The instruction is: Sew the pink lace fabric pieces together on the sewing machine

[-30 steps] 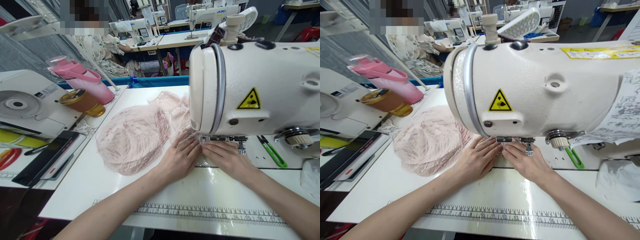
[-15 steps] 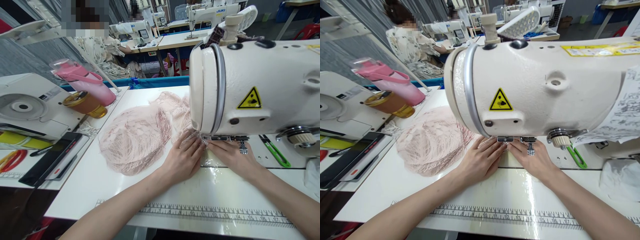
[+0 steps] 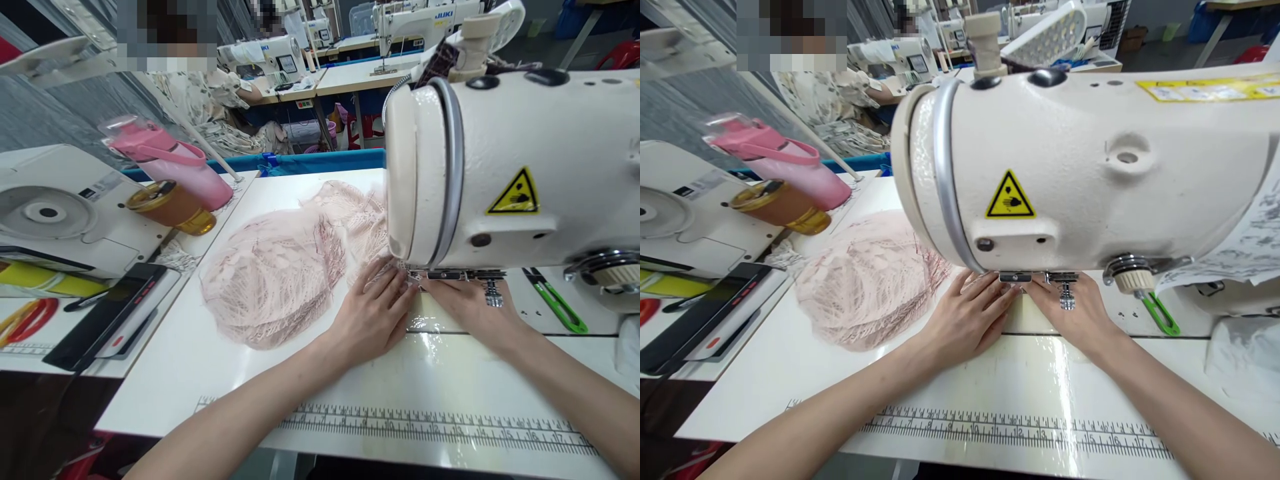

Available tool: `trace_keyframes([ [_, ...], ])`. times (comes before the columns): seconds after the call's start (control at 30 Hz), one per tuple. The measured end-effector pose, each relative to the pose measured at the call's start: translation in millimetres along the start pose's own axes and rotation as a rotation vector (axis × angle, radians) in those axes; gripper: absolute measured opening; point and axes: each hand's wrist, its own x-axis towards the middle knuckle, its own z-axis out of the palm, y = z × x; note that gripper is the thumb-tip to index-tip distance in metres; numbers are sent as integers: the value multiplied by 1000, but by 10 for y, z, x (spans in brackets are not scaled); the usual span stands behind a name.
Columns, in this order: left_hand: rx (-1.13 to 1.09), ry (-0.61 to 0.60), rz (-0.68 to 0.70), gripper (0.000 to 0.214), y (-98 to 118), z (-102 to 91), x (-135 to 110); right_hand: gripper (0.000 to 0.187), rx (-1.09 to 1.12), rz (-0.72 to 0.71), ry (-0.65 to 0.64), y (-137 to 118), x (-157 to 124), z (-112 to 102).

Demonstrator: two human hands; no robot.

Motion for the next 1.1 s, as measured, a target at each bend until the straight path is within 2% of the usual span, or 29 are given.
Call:
trace_keyframes([
  [0.17, 6, 26, 49, 35, -1, 18, -12, 30, -200, -93, -32, 42, -51, 33],
  [0.33, -30, 14, -33, 39, -3, 27, -22, 26, -308, -248, -111, -11, -112, 9],
  [0.5, -40, -15, -28, 39, -3, -8, -6, 33, -316, -210, -89, -80, -135, -4],
  [0.8, -38, -1, -56, 36, -4, -16, -15, 31, -395, -211, -54, -92, -142, 1],
  [1.1, -65, -16, -74, 39, -9, -9, -15, 31, -410, -238, -122, -41, -187, 49],
])
